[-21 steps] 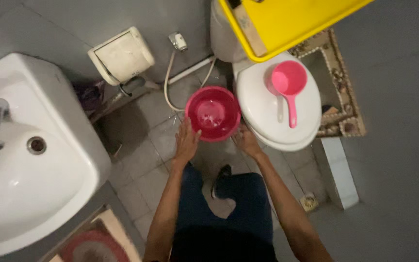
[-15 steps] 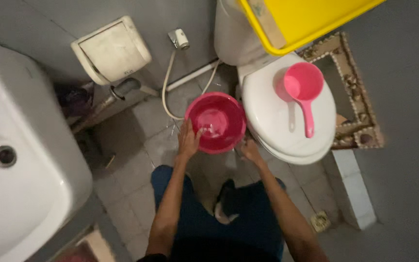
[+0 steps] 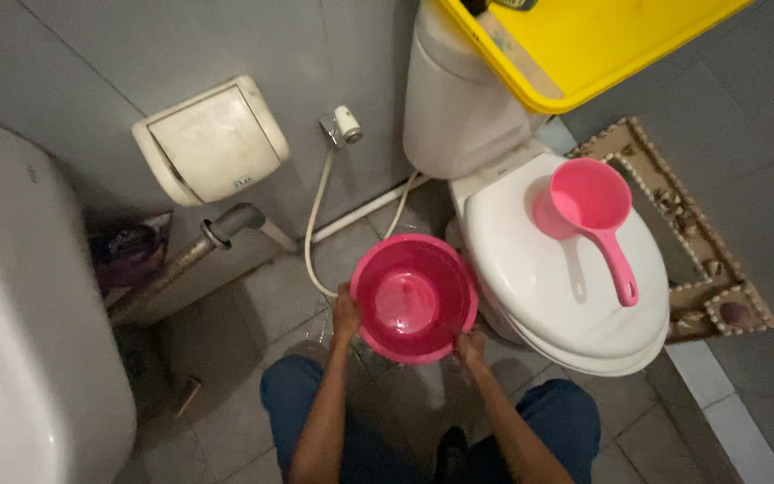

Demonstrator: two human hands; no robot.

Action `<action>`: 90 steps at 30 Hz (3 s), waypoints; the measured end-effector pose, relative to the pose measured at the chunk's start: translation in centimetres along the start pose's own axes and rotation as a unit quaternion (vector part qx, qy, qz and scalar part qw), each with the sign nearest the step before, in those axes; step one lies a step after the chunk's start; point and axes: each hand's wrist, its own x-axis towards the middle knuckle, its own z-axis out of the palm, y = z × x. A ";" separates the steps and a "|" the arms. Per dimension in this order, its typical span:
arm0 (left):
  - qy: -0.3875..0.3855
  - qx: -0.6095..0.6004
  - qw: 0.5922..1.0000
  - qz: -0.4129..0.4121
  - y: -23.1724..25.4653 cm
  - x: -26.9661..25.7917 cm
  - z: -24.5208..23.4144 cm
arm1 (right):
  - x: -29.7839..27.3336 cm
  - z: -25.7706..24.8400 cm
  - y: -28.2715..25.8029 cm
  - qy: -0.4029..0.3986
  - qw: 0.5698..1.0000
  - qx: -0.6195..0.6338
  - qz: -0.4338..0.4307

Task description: The person cleans a pink bucket by spraying it with liquid, scrubbing the exterior and interior with a brush, and wiping it with a cloth.

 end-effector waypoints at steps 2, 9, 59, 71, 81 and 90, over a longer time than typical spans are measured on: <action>-0.001 -0.018 1.000 0.025 0.2 -0.2 -0.8 | -0.5 0.3 -1.1 0.024 0.999 -0.015 0.037; 0.038 0.031 0.999 0.014 4.9 -1.8 -6.1 | -4.8 0.4 -5.4 -0.042 0.996 0.067 -0.050; -0.124 -0.237 0.964 0.002 61.0 -7.1 -36.3 | -8.7 5.8 -71.6 -0.094 0.888 -0.088 -0.442; -0.076 -0.275 0.958 -0.016 57.8 -3.9 -37.3 | -7.2 -3.4 -71.4 -0.094 0.842 -0.019 -0.530; -0.092 -0.263 0.960 -0.031 57.1 -1.2 -37.3 | -40.9 -8.9 -67.6 -0.016 0.864 -0.156 -0.478; -0.066 -0.286 0.956 0.002 55.8 -1.1 -36.3 | -51.9 -1.4 -61.6 -0.046 0.925 -0.186 -0.328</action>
